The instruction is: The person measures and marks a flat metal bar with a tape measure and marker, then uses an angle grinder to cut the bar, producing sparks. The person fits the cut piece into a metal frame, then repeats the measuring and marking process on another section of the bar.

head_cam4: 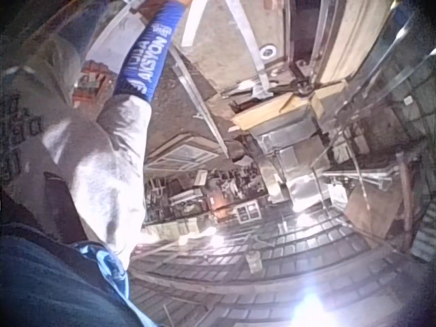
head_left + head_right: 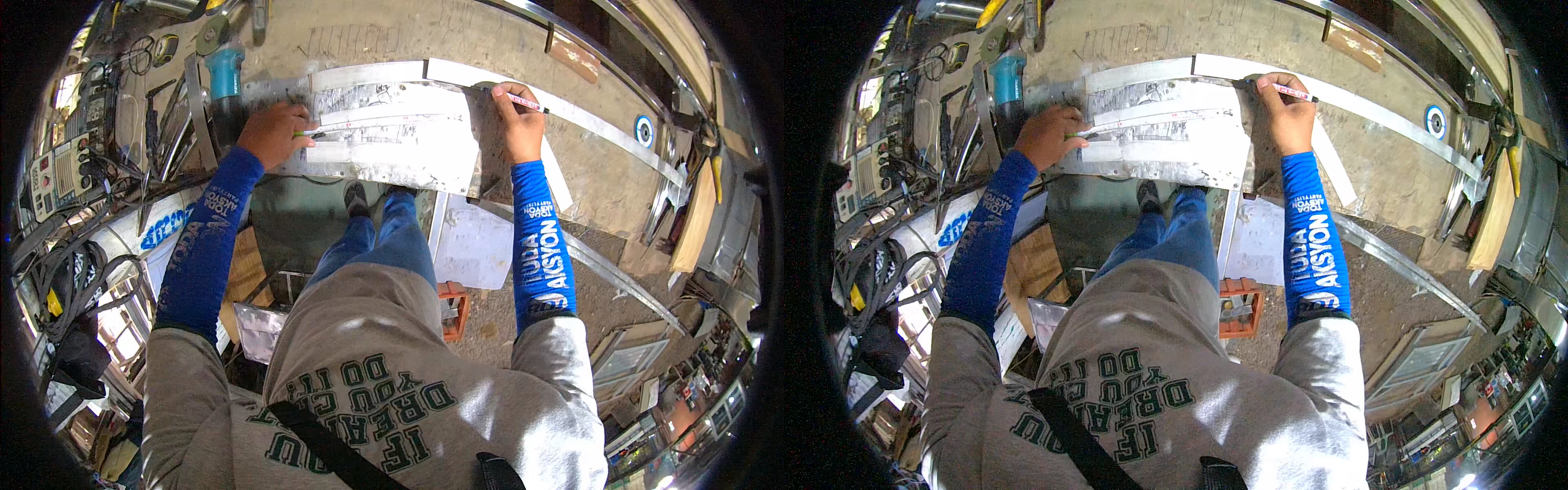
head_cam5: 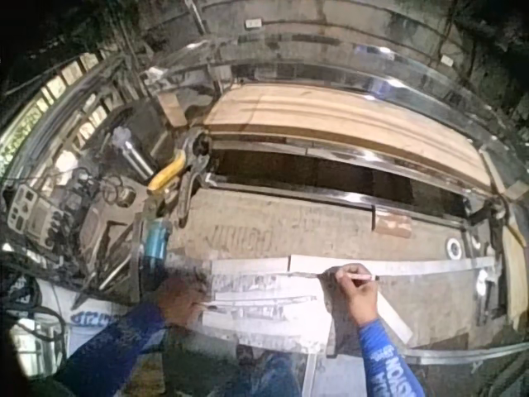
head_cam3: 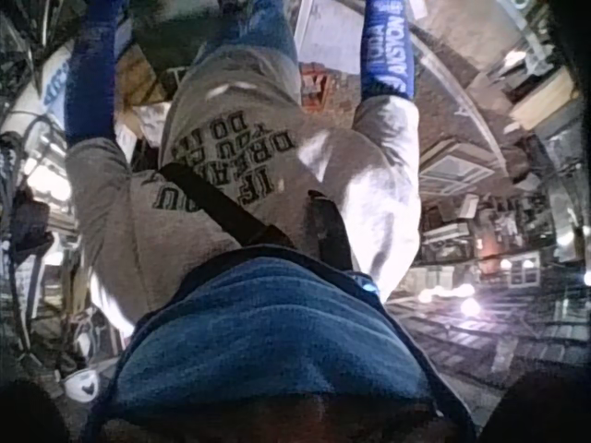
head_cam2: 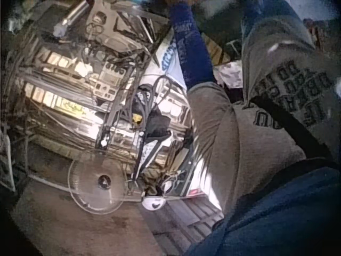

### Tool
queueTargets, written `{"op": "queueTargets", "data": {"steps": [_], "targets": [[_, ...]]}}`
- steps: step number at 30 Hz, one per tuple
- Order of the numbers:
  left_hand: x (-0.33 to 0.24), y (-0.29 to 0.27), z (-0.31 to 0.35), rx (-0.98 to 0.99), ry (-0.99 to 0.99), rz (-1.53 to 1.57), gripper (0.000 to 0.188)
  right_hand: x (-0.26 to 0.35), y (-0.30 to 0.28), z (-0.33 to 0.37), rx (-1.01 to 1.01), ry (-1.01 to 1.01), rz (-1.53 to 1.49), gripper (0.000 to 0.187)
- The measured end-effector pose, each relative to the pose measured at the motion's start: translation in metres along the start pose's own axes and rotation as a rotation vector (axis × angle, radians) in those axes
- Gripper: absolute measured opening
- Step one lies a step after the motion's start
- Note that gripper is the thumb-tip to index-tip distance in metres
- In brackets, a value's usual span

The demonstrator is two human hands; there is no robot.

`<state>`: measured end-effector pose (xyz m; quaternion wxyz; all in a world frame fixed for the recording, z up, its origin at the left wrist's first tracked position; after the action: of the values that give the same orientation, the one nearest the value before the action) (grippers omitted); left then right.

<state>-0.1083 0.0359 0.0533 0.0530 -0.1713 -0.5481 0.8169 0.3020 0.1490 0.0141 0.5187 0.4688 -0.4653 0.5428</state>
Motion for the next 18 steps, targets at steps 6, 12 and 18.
{"op": "queueTargets", "data": {"steps": [6,12,18], "targets": [[-0.002,0.005,-0.004,-0.003,-0.045,-0.027,0.023,0.014,0.017,-0.024,0.176,-0.150,0.104,0.009],[-0.002,-0.001,-0.008,0.004,-0.022,-0.037,0.021,0.004,0.034,-0.039,0.417,-0.137,0.103,0.005],[-0.005,-0.002,-0.006,-0.020,-0.022,-0.078,0.018,0.019,0.043,-0.022,0.565,-0.299,0.362,0.002]]}}
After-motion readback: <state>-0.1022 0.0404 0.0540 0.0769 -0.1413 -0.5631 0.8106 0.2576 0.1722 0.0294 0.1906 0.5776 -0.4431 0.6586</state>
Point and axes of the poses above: each hand's wrist, its own z-axis away from the middle knuckle, its own y-axis out of the palm, x = y × z, the point moved 4 cm from there along -z, towards the middle knuckle, and after that the axes turned 3 degrees about -z, right-handed, at the moved point
